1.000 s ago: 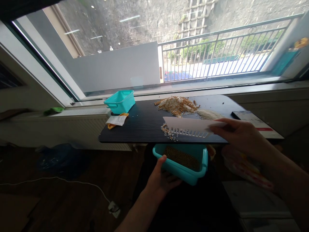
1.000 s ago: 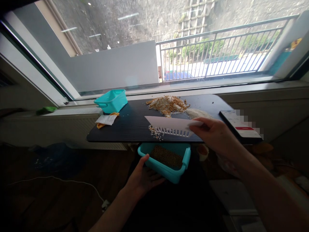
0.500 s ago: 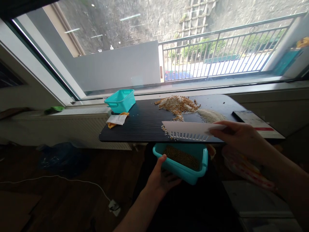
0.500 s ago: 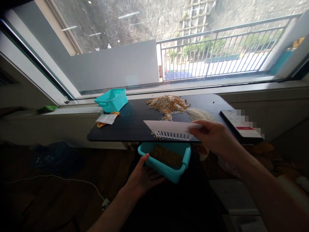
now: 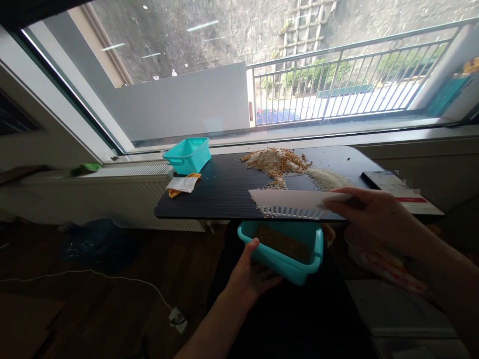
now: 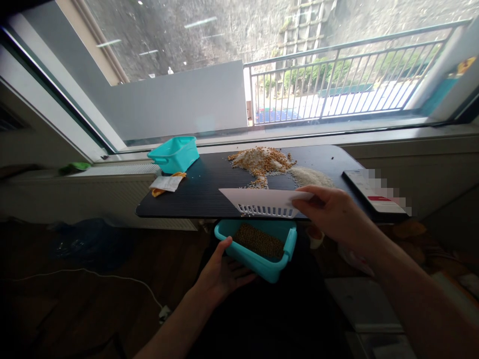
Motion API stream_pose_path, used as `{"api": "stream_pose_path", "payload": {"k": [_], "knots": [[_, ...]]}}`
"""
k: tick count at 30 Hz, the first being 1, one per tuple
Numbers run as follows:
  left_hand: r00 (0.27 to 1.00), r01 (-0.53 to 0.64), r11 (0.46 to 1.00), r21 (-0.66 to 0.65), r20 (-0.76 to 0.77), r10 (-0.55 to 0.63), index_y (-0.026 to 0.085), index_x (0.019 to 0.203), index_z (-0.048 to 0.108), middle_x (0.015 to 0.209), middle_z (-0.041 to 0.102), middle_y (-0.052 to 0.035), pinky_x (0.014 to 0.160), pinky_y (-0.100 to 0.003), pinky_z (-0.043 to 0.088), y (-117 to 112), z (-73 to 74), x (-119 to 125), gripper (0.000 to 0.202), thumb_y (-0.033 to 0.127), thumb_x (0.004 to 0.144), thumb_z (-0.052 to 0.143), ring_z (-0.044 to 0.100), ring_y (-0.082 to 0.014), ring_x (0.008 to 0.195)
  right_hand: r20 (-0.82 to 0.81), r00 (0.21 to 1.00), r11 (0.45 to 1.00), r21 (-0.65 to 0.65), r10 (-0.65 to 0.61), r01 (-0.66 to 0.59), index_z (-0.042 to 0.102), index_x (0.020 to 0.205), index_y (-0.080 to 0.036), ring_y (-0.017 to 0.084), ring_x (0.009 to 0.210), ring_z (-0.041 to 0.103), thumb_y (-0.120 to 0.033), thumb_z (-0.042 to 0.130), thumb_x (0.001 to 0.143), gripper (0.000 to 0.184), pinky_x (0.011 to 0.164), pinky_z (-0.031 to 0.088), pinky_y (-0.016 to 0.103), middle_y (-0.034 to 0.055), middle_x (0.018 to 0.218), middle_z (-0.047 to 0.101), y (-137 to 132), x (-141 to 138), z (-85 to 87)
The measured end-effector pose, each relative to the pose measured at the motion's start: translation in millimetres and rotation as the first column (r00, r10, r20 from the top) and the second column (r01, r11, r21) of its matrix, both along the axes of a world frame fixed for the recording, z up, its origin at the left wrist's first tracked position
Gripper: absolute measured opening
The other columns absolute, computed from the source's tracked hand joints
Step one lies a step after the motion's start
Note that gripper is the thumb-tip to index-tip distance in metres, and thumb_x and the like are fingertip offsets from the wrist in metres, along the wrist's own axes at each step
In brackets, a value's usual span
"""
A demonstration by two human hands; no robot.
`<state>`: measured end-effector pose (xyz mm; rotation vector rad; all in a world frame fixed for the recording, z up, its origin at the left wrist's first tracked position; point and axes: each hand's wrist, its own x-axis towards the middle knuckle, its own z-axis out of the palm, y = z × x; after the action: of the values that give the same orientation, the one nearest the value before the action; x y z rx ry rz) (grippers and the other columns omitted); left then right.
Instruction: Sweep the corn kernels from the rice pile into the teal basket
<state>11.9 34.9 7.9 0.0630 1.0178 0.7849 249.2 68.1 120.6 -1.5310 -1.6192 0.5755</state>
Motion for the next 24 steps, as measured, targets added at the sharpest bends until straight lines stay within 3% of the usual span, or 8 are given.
{"api": "stream_pose_path", "payload": {"k": [17, 24], "knots": [[1.000, -0.014, 1.000, -0.007, -0.007, 0.014, 0.009, 0.129, 0.050, 0.120, 0.058, -0.0203, 0.088, -0.047, 0.053, 0.2, 3.5, 0.6, 0.062, 0.053, 0.085, 0.054, 0.060, -0.0357, 0.110, -0.008, 0.999, 0.998, -0.054, -0.036, 0.035, 0.071, 0.074, -0.018, 0.017, 0.061, 0.061, -0.045, 0.066, 0.060, 0.031, 0.057, 0.049, 0.028, 0.0025, 0.066, 0.068, -7.5, -1.2, 9.7], [1.000, -0.003, 1.000, -0.003, 0.006, 0.003, 0.010, 0.130, 0.049, 0.123, 0.057, -0.0204, 0.089, -0.047, 0.053, 0.6, 1.5, -0.2, 0.064, 0.053, 0.084, 0.056, 0.059, -0.0359, 0.112, -0.032, 0.999, 0.993, -0.113, 0.025, -0.029, 0.070, 0.083, -0.016, 0.019, 0.063, 0.064, -0.044, 0.065, 0.068, 0.032, 0.053, 0.050, 0.028, 0.0048, 0.073, 0.072, -2.9, -8.5, -2.8]]}}
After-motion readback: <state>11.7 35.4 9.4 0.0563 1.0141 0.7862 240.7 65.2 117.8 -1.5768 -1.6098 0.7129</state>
